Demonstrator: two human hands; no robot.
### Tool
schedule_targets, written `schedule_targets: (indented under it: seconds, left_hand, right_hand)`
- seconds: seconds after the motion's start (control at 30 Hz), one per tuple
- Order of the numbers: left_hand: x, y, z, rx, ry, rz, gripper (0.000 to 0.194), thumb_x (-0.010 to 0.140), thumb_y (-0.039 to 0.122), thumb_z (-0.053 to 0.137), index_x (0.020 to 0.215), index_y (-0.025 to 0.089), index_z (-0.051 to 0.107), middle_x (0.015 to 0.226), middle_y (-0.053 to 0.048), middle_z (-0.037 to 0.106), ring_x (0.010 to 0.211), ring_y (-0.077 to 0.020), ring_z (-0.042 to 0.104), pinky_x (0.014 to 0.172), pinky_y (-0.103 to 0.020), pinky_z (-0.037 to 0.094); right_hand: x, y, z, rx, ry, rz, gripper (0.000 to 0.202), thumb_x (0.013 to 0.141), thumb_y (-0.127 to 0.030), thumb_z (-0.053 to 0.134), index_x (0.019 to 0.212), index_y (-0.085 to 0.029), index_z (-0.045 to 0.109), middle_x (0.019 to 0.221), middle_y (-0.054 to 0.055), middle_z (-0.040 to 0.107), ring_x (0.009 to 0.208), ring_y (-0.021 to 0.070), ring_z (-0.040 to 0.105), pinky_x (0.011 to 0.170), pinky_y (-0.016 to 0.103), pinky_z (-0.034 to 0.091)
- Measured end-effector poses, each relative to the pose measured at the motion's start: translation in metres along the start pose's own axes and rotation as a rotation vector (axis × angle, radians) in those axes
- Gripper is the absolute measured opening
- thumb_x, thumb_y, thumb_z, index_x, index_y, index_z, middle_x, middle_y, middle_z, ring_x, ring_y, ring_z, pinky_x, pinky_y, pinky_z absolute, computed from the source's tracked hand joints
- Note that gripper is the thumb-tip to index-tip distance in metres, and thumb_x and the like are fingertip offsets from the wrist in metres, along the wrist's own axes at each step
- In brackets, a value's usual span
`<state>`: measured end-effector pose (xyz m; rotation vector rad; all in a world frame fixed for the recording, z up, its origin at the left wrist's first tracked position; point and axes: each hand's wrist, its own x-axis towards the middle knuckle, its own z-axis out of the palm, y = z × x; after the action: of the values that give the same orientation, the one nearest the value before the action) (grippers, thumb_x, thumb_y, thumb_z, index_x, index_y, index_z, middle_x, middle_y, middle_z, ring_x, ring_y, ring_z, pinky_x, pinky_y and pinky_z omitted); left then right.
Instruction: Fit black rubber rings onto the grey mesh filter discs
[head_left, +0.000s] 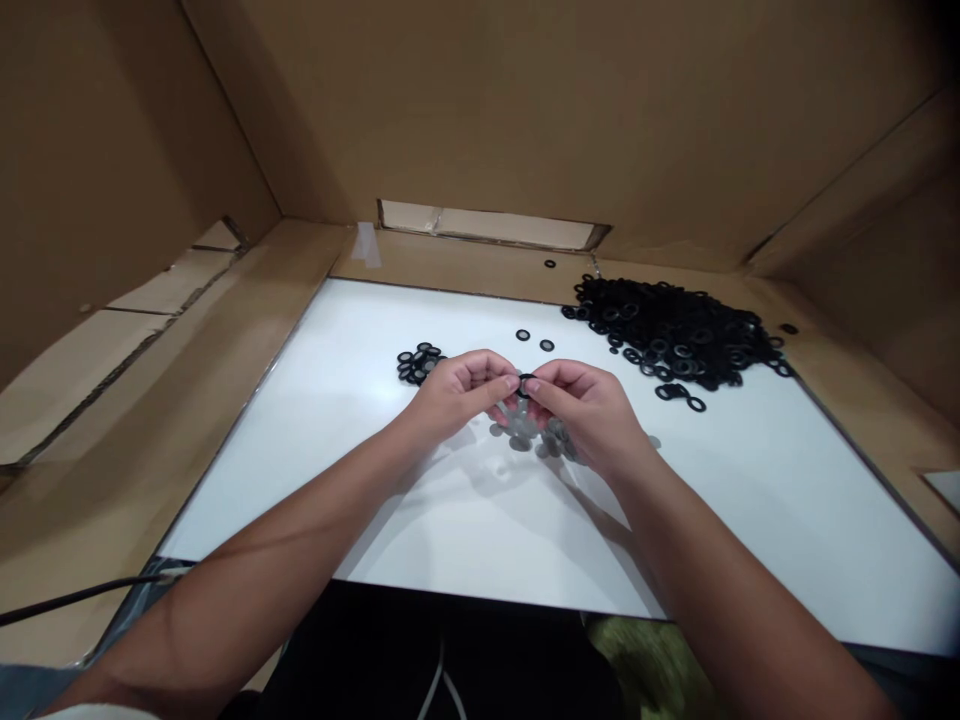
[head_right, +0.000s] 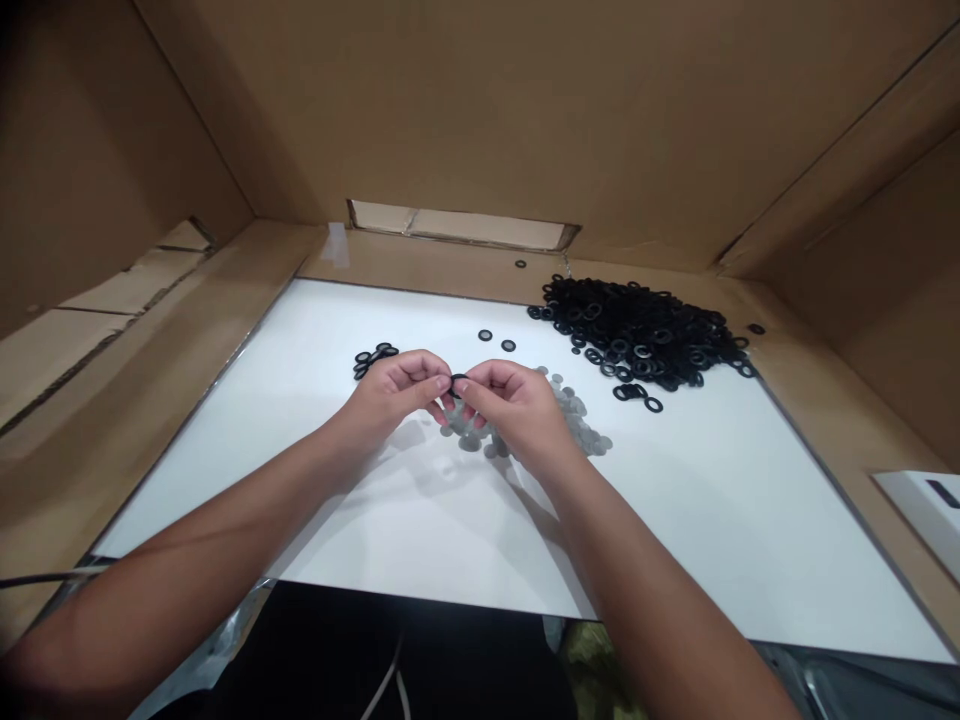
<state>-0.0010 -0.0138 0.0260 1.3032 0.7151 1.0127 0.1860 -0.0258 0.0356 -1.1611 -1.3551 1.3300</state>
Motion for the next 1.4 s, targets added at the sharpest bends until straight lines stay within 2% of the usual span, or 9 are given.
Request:
schedule_targets:
  seconds: [0.2,0.37,0.57,0.77,0.87,1.0,1.13,1.23,1.4]
  left_hand:
    - [0.0035,-0.003,-0.002,-0.087,-0.011,-0.023,0.021,0.085,0.035,0.073,0.084,0.015,0.067,0.075,-0.002,0.067,0.071,-0.0134,0.067,0.065,-0.027,0.059]
    - [0.0046,-0.0046,-0.0028,-0.111,-0.011,-0.025,0.021,0.085,0.035,0.073,0.083,0.015,0.066,0.073,-0.002,0.067,0.069,-0.0129,0.067,0.064,-0.026,0.059]
    - [0.0023,-0.0025,-0.0022,-0.045,0.011,-0.019,0.018,0.084,0.031,0.074,0.083,0.014,0.066,0.075,-0.003,0.07,0.069,-0.0128,0.067,0.067,-0.027,0.059]
    - [0.0005,-0.0003,-0.0004,0.019,0.018,-0.035,0.014,0.083,0.026,0.074,0.083,0.014,0.067,0.074,-0.002,0.069,0.07,-0.012,0.067,0.068,-0.026,0.058]
    - [0.0005,-0.0015,-0.0002,0.037,0.026,-0.027,0.013,0.083,0.024,0.074,0.082,0.014,0.065,0.072,-0.001,0.068,0.069,-0.0113,0.066,0.067,-0.025,0.057]
    - [0.0013,-0.005,-0.0011,0.023,-0.01,-0.031,0.015,0.083,0.027,0.073,0.086,0.015,0.065,0.076,-0.002,0.069,0.071,-0.0121,0.067,0.068,-0.026,0.058]
    - [0.0019,-0.0064,-0.0021,-0.002,-0.018,-0.045,0.02,0.083,0.029,0.074,0.094,0.015,0.066,0.082,-0.003,0.07,0.079,-0.0154,0.069,0.07,-0.03,0.06]
    - [0.0027,-0.0061,-0.003,0.022,-0.025,-0.061,0.02,0.083,0.03,0.074,0.093,0.014,0.066,0.084,-0.005,0.071,0.079,-0.0158,0.07,0.072,-0.031,0.061]
    - [0.0043,-0.0066,-0.0047,0.036,0.01,-0.033,0.02,0.086,0.032,0.072,0.093,0.015,0.067,0.082,-0.004,0.069,0.077,-0.0149,0.068,0.07,-0.03,0.06]
  right_hand:
    - [-0.0004,-0.0012,0.0001,0.117,-0.032,0.011,0.017,0.078,-0.035,0.08,0.078,-0.021,0.071,0.066,-0.002,0.067,0.057,0.0101,0.059,0.056,0.023,0.051]
    - [-0.0001,-0.0017,0.0025,0.115,-0.031,0.016,0.017,0.078,-0.036,0.079,0.078,-0.02,0.071,0.065,-0.002,0.065,0.056,0.0103,0.058,0.054,0.023,0.05]
    - [-0.0008,-0.0003,0.0044,-0.027,0.048,-0.02,0.019,0.08,-0.033,0.076,0.074,-0.02,0.065,0.062,-0.002,0.063,0.054,0.0099,0.055,0.051,0.022,0.045]
    - [-0.0032,-0.0033,0.006,-0.255,0.154,-0.056,0.02,0.079,-0.031,0.072,0.071,-0.02,0.058,0.06,-0.003,0.058,0.05,0.0087,0.046,0.046,0.022,0.034]
    - [-0.0045,-0.0037,0.0064,-0.308,0.165,-0.069,0.021,0.077,-0.03,0.072,0.069,-0.02,0.056,0.059,-0.004,0.055,0.051,0.008,0.043,0.046,0.022,0.032]
    - [-0.004,-0.0018,0.0048,-0.251,0.128,-0.043,0.02,0.079,-0.03,0.073,0.07,-0.019,0.058,0.058,-0.003,0.059,0.05,0.0091,0.048,0.046,0.022,0.035]
    - [-0.0009,0.0002,0.0035,-0.101,0.09,-0.033,0.022,0.079,-0.035,0.077,0.071,-0.019,0.064,0.059,-0.002,0.064,0.051,0.0095,0.053,0.048,0.022,0.041]
    - [0.0006,0.0012,0.0031,-0.007,0.081,-0.028,0.024,0.078,-0.039,0.08,0.073,-0.019,0.068,0.06,-0.001,0.065,0.053,0.0096,0.056,0.051,0.022,0.046]
    - [0.0015,0.0019,0.0011,-0.004,0.022,-0.008,0.025,0.078,-0.038,0.079,0.074,-0.02,0.063,0.064,-0.002,0.064,0.058,0.0111,0.059,0.054,0.022,0.049]
